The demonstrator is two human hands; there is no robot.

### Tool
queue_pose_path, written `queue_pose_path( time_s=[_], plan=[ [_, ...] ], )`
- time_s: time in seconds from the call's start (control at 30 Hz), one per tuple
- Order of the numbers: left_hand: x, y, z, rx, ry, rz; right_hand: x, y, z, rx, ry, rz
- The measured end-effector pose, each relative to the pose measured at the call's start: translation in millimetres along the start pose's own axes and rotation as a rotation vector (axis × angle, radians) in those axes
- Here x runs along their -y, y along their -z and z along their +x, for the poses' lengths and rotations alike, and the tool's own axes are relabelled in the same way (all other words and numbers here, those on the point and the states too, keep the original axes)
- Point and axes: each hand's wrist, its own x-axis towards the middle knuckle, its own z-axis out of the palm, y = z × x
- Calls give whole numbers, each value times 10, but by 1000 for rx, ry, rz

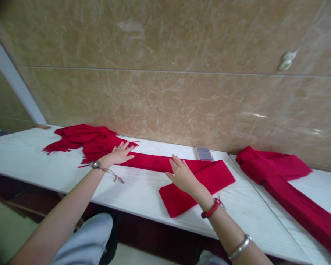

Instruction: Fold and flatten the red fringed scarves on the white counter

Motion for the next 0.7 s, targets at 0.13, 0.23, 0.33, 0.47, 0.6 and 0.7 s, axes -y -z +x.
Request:
queue_pose_path(
  time_s=[0.13,0.23,0.33,0.47,0.6,0.7],
  plan=[
    [682,-139,-98,-2,217,-13,613,84,431,188,63,86],
    [873,-231,-157,1,243,-20,1049,69,732,240,58,158],
    [878,-268,-158,-73,242,23,1410,-22,955,296,16,134],
    [840,-289,-176,-170,44,124,1671,-233,1119,359,-132,68],
    [834,-258,-170,-38,-138,116,1712,-432,1185,393,-178,37],
    [807,-131,-56,61,-175,97,1683,-512,1209,424,-160,5]
  ],
)
